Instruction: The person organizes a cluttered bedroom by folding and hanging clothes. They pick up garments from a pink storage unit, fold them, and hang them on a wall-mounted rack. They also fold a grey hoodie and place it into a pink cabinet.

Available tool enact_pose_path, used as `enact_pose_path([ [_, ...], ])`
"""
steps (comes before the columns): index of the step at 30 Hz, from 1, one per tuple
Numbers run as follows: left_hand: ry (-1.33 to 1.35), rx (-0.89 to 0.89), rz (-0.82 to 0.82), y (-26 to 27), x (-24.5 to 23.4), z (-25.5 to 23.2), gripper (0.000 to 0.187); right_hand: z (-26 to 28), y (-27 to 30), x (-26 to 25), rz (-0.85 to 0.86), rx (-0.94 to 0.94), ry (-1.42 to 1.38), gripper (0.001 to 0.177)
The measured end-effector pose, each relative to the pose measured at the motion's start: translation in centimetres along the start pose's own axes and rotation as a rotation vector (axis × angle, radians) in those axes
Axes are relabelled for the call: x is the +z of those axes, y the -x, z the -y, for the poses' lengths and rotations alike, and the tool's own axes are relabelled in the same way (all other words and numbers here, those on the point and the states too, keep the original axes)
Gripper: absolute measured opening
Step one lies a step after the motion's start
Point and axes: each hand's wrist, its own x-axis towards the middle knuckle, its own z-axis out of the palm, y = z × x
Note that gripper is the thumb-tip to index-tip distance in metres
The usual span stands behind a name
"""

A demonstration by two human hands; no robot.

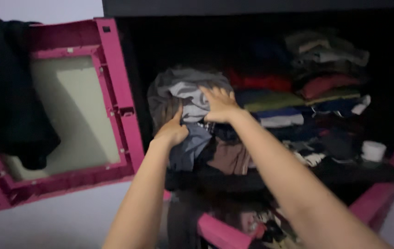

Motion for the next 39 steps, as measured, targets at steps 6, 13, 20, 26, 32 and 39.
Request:
enact_pose_path([
  [6,0.068,-0.048,-0.043,4.2,2.9,0.7,0.077,-3.4,5.7,-2.2,-0.085,-0.253,-0.348,0.108],
  [13,0.253,-0.101,-0.179,10.9,7.3,-14.5,0.095,-5.4,19.5,-4.1,-0.204,-0.171,-0.337,0.085],
  [20,0.3,0.229,-0.019,19.9,9.2,-32.4,0.084,-12.5,38.7,-12.0,-0.753,0.114,-0.014,0.059],
  [26,0.414,0.426,0.024,26.8,12.1,-44.4,0.075,-17.2,52.9,-14.6,-1.092,0.372,0.169,0.054],
  [32,0.469,0.458,0.083,30.6,12.8,-49.1,0.074,-20.0,59.0,-15.2,-1.202,0.429,0.169,0.072],
  [39,0.416,0.387,0.104,32.2,12.8,-45.2,0.073,-19.2,59.0,-17.2,-1.074,0.532,-0.419,0.036],
])
